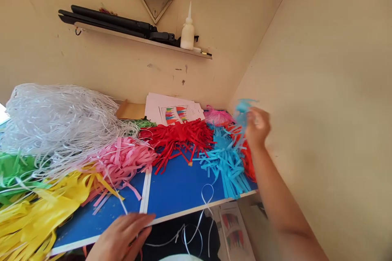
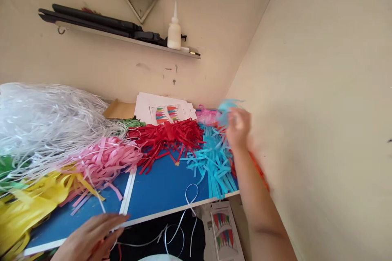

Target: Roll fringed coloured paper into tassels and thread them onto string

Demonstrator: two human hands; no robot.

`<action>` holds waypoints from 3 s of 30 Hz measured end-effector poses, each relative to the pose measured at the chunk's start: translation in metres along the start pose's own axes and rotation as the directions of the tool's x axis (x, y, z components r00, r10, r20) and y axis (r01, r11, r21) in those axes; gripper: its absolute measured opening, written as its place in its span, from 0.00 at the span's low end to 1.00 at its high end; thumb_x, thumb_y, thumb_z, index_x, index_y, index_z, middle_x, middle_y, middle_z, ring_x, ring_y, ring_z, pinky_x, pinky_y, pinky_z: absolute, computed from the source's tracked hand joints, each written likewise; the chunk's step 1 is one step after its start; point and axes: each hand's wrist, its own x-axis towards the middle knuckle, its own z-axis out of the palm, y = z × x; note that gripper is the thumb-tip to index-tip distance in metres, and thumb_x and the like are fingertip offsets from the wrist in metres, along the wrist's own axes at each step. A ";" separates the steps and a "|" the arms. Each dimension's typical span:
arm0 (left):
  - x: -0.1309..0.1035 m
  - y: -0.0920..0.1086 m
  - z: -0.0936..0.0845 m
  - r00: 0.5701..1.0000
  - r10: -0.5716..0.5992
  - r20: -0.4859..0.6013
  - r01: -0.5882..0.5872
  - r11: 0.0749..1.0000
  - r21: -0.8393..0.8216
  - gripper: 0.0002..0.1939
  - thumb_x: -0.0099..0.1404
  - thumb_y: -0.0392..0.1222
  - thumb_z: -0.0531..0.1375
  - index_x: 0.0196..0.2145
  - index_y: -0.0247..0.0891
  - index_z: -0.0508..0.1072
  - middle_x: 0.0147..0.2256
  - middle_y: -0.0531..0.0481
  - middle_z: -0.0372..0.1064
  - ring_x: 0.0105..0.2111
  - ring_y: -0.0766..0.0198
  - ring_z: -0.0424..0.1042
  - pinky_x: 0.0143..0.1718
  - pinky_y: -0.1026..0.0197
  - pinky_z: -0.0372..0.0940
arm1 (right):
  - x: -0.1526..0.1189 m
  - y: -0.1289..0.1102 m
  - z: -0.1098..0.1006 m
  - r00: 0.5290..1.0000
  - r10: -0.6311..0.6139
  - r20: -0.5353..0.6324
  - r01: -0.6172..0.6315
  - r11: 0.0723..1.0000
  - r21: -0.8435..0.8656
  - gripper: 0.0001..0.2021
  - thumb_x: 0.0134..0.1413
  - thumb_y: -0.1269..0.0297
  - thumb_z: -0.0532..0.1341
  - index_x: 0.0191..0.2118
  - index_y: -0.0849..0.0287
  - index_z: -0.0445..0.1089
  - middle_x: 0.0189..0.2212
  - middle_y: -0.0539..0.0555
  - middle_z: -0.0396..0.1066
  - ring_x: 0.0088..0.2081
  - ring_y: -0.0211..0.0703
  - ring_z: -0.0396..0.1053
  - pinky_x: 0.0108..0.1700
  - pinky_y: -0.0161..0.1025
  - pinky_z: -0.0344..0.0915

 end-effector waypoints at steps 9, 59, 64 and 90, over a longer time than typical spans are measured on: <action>0.078 0.023 0.005 0.954 0.015 -0.298 0.047 0.979 0.200 0.17 0.66 0.40 0.56 0.52 0.43 0.72 0.48 0.44 0.73 0.50 0.53 0.69 0.51 0.49 0.62 | -0.133 -0.139 0.044 0.429 -0.573 0.698 0.214 0.815 0.538 0.08 0.64 0.65 0.57 0.40 0.52 0.74 0.38 0.49 0.78 0.49 0.45 0.69 0.57 0.50 0.51; 0.039 -0.044 -0.025 0.984 -0.128 -0.127 0.178 0.792 0.584 0.28 0.58 0.32 0.55 0.56 0.45 0.68 0.57 0.40 0.66 0.55 0.42 0.63 0.55 0.38 0.53 | -0.222 -0.099 0.036 0.731 -0.457 0.506 0.324 0.886 0.331 0.11 0.65 0.73 0.52 0.40 0.56 0.71 0.39 0.50 0.79 0.46 0.39 0.76 0.67 0.45 0.43; 0.051 0.000 0.007 0.957 0.135 0.257 -0.181 0.970 0.164 0.35 0.56 0.37 0.57 0.62 0.40 0.58 0.57 0.44 0.67 0.57 0.55 0.64 0.60 0.51 0.54 | -0.245 -0.101 0.044 0.688 -0.456 0.564 0.304 0.887 0.348 0.12 0.66 0.73 0.50 0.42 0.57 0.71 0.38 0.51 0.80 0.44 0.41 0.76 0.63 0.47 0.48; 0.128 -0.034 0.055 0.725 -0.567 0.390 0.412 0.812 0.414 0.18 0.71 0.47 0.49 0.38 0.34 0.74 0.32 0.39 0.78 0.33 0.50 0.77 0.36 0.55 0.63 | -0.217 -0.060 0.075 0.493 0.143 0.858 0.134 0.962 -0.238 0.09 0.57 0.63 0.60 0.27 0.55 0.71 0.21 0.48 0.75 0.23 0.39 0.70 0.35 0.38 0.52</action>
